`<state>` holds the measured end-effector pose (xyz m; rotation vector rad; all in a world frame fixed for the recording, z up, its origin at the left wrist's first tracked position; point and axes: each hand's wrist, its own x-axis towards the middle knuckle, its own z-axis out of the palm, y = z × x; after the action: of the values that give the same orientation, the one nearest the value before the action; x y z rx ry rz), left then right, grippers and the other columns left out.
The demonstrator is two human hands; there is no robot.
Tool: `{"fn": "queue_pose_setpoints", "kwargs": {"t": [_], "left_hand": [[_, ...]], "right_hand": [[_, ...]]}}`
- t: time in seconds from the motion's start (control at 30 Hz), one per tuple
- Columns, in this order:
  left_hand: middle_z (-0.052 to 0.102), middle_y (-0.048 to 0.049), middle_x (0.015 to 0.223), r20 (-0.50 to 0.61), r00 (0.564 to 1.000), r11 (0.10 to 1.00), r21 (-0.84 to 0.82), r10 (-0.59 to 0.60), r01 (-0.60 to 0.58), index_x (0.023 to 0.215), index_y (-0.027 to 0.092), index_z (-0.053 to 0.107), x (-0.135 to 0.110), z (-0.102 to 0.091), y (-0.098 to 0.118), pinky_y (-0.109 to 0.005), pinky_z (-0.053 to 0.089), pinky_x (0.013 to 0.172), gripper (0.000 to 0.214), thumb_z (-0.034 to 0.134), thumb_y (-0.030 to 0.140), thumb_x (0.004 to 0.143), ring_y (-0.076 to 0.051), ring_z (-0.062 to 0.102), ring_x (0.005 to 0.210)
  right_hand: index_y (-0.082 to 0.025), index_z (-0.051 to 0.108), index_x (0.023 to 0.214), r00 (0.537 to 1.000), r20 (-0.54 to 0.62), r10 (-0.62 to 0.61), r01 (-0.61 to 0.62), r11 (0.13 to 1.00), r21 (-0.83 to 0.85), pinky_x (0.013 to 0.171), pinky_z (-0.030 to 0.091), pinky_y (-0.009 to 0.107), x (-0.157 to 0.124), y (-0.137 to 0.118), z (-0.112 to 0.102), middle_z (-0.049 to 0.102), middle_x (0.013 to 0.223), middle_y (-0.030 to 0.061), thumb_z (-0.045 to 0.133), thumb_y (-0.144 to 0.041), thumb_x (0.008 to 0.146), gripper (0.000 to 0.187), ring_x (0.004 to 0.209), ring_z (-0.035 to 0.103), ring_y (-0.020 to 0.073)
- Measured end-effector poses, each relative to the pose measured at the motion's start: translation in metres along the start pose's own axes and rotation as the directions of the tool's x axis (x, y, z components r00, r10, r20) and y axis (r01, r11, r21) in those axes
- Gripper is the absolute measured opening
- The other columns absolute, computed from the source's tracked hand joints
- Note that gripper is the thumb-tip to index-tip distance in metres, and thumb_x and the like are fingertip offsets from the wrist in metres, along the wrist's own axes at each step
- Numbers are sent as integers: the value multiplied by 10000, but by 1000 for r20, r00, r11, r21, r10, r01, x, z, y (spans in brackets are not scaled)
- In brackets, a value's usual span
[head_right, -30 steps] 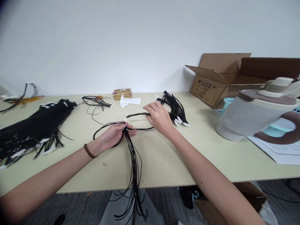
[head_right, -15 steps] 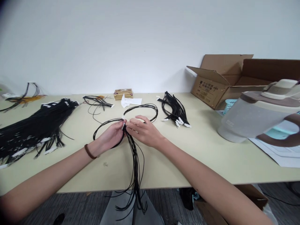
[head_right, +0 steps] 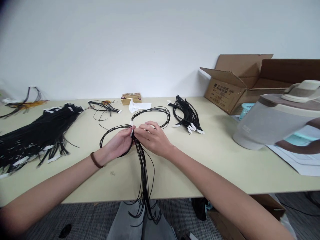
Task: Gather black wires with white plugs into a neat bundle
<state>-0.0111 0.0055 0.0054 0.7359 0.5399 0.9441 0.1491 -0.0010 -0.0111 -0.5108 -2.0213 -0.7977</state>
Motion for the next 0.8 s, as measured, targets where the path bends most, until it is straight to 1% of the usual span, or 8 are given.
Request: {"fn": "queue_pose_setpoints", "kwargs": {"t": [0.2, 0.4, 0.47, 0.53, 0.6, 0.67, 0.73, 0.8], "left_hand": [[577, -8, 648, -22, 999, 1000, -9, 23, -24, 682, 102, 621, 1, 0, 0, -194, 407, 650, 81, 566, 108, 742, -82, 518, 637], [596, -9, 661, -47, 998, 999, 30, 31, -29, 675, 111, 618, -1, 4, 1, -208, 430, 692, 128, 530, 111, 768, -84, 536, 634], [606, -12, 671, -68, 997, 998, 40, 47, -44, 682, 119, 608, -1, 4, 1, -238, 445, 737, 125, 522, 115, 773, -101, 563, 663], [622, -25, 697, -81, 994, 997, 45, 70, -66, 690, 124, 592, 0, 4, 1, -283, 451, 796, 126, 506, 110, 781, -127, 595, 714], [640, -49, 744, -89, 993, 996, 48, 83, -79, 696, 124, 571, 1, 3, 1, -323, 445, 843, 134, 483, 106, 795, -152, 620, 770], [652, -72, 801, -109, 990, 995, 52, 94, -89, 701, 126, 553, 2, 1, 0, -344, 435, 876, 135, 469, 111, 806, -170, 633, 819], [656, -82, 852, -146, 983, 993, 58, 108, -101, 701, 130, 540, 3, -1, 0, -345, 428, 898, 128, 471, 115, 807, -177, 638, 854], [656, -84, 897, -164, 980, 992, 68, 115, -105, 700, 129, 536, 3, -3, 0, -335, 424, 911, 121, 475, 111, 804, -180, 639, 877]], "right_hand": [[-218, 554, 959, 995, -40, 94, -92, 994, 66, 800, 426, 297, 4, -2, -2, 651, 904, 2, 574, -130, 792, 190, 897, 519, 126], [-235, 588, 926, 980, 21, 198, -199, 962, 188, 798, 432, 312, 2, -2, -2, 660, 905, 6, 531, -133, 814, 162, 893, 542, 133], [-235, 592, 939, 967, 63, 248, -255, 923, 287, 804, 446, 321, 4, -3, -4, 663, 904, 12, 494, -127, 829, 182, 907, 558, 137], [-229, 591, 961, 935, 123, 333, -353, 842, 408, 816, 463, 324, 8, -5, -8, 662, 918, 23, 437, -143, 858, 204, 928, 574, 135], [-215, 592, 951, 872, 182, 455, -480, 721, 500, 808, 481, 313, 14, -7, -13, 658, 926, 33, 407, -181, 877, 202, 912, 593, 130], [-198, 583, 884, 769, 209, 603, -593, 553, 585, 762, 502, 296, 20, -7, -17, 651, 879, 30, 421, -237, 881, 167, 836, 611, 122], [-192, 544, 823, 634, 200, 747, -633, 352, 690, 692, 515, 281, 23, -1, -21, 620, 776, 6, 441, -302, 875, 159, 726, 608, 107], [-199, 500, 800, 485, 157, 860, -594, 191, 781, 618, 511, 260, 23, 13, -24, 547, 673, -33, 448, -362, 867, 184, 621, 573, 85]]}}
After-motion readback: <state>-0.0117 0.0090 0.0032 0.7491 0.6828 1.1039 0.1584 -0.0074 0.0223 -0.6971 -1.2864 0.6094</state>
